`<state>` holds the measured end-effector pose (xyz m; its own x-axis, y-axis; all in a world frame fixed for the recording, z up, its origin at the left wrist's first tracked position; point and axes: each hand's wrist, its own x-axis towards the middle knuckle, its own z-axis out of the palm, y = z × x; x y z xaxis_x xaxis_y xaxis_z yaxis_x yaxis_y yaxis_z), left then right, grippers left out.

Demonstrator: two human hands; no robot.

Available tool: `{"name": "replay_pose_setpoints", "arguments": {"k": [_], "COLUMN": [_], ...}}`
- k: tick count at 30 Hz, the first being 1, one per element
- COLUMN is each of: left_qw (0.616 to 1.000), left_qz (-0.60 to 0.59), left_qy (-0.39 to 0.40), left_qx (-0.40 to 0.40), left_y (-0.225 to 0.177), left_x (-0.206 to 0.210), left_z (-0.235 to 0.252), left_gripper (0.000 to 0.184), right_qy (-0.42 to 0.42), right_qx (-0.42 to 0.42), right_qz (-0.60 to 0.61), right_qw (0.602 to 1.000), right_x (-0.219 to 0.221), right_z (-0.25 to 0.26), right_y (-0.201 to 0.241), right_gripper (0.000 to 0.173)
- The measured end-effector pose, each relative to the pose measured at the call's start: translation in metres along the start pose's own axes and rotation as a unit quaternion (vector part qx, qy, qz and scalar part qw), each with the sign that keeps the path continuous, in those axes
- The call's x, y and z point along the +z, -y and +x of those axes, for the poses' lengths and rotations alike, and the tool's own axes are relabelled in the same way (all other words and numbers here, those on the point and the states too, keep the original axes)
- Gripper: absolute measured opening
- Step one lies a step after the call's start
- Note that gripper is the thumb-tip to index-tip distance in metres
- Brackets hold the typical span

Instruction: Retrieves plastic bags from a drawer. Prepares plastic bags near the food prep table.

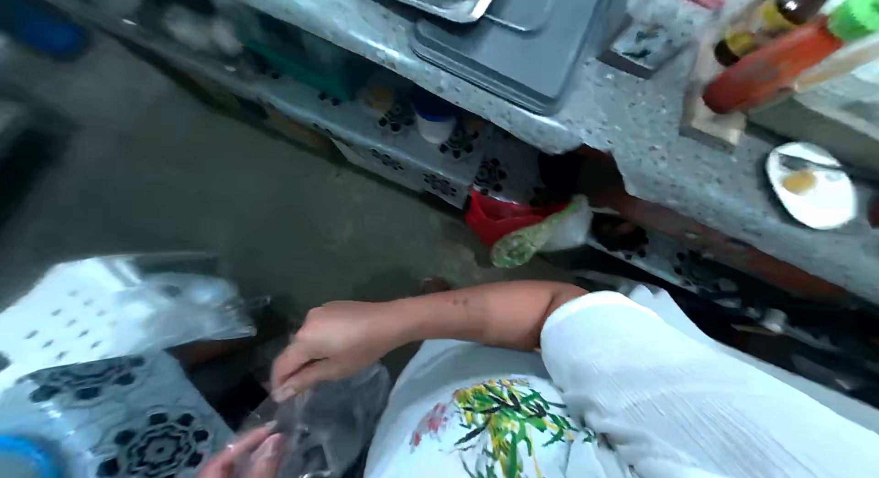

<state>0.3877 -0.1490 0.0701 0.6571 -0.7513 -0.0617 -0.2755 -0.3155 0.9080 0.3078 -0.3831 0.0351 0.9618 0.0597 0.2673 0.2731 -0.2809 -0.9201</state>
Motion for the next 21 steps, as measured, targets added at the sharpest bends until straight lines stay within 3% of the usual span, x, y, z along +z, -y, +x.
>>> {"name": "replay_pose_setpoints", "arguments": {"k": [1,4,8,12,14,17,19,21], "left_qw": [0.999,0.998,0.998,0.984,0.973,0.972,0.985,0.988], "left_qz": [0.027,0.046,-0.026,-0.072,-0.149,-0.199,-0.166,-0.155], "left_qy": [-0.018,-0.014,-0.014,-0.087,-0.083,-0.047,-0.024,-0.014], "left_qx": [-0.017,-0.038,0.061,0.135,0.157,0.112,0.041,0.015], "left_y": [-0.002,0.001,0.023,0.028,0.027,0.033,0.037,0.041], "left_x": [-0.002,-0.019,-0.05,-0.094,-0.111,-0.118,-0.119,-0.12], "left_z": [0.01,0.03,0.037,0.03,0.025,0.017,0.015,0.017], "left_gripper": [0.008,0.018,0.026,0.022,0.023,0.018,0.015,0.017], "right_qy": [-0.014,-0.038,0.06,0.2,0.24,0.201,0.143,0.123], "right_qx": [-0.027,-0.114,-0.026,0.025,0.006,-0.068,-0.105,-0.08], "right_qz": [-0.004,0.092,0.221,0.116,0.065,0.11,0.214,0.343], "right_qw": [1.0,0.988,0.973,0.973,0.969,0.971,0.961,0.928], "right_x": [0.0,0.003,0.012,0.025,0.027,0.022,0.02,0.027], "right_z": [0.009,0.039,0.073,0.109,0.127,0.153,0.171,0.182], "right_y": [-0.005,-0.011,0.004,0.016,0.021,0.029,0.031,0.03], "right_gripper": [0.016,0.017,0.023,0.03,0.023,0.018,0.023,0.024]}}
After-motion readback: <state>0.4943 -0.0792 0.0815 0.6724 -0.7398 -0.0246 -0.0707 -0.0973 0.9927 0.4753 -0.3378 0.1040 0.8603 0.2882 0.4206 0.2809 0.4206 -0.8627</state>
